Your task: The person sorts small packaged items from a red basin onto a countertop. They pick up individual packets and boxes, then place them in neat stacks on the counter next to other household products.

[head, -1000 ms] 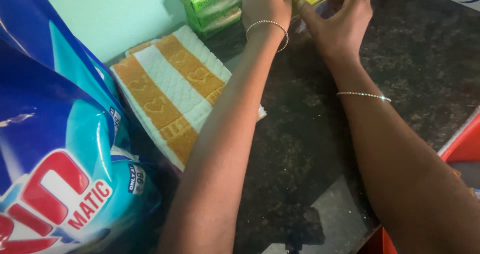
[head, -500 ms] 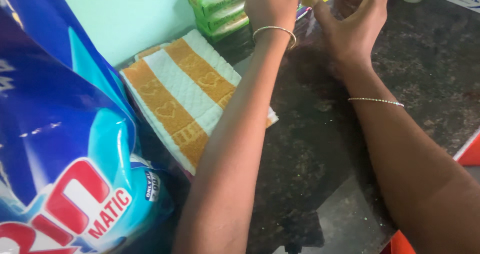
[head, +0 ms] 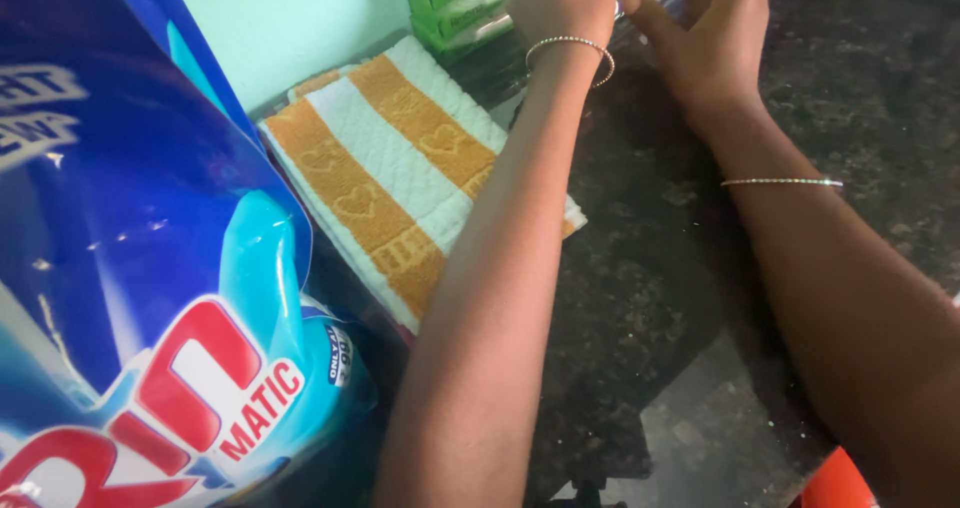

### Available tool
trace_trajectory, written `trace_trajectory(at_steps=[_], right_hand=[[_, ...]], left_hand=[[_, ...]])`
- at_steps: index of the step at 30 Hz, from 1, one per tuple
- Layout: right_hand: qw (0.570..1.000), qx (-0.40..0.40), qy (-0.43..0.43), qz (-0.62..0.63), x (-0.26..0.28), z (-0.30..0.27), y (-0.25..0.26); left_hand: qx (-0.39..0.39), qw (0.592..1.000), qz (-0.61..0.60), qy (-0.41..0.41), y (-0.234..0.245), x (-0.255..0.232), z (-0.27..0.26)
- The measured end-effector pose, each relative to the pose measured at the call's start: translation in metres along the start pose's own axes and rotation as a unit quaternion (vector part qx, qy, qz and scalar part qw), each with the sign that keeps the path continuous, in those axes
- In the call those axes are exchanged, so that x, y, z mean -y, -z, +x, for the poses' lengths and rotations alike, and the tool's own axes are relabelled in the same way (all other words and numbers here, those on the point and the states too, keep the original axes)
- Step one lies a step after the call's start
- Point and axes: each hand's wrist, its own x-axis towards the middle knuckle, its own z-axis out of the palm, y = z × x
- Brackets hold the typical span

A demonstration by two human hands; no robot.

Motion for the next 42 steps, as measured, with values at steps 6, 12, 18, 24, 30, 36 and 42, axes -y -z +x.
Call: trace_trajectory(at_steps=[6,12,18,24,30,36,42], right_hand=[[0.963,-0.015,-0.198,0.18,0.006,0.002,-0.004],[0.983,0.116,-0.075,0.125,0.004,0.002,-0.013],[0.981,0.155,-0.104,0.048,0.009,-0.003,-0.01],[0.979,0.167,-0.113,-0.029,0.005,-0.002,-0.005],[0.978,0.195,-0.077,-0.005,0.0,0.001,-0.006],[0.977,0.191,-0.085,-0.044,0.006,0.001,-0.005],[0.974,0.203,-0.083,-0.058,0.005,0.002,-0.002]], left_hand=[[0.038,0.991,-0.114,0.066,-0.014,0.012,0.001],[0.004,0.99,-0.137,0.028,-0.017,0.016,0.006],[-0.015,0.991,-0.087,-0.098,-0.001,0.011,0.0],[0.078,0.995,-0.048,-0.048,-0.001,0.012,0.0],[0.035,0.996,-0.021,-0.084,0.015,0.0,-0.001],[-0.058,0.993,-0.018,-0.105,0.018,0.002,0.001],[-0.011,0.997,-0.035,-0.075,0.012,0.002,-0.001]])
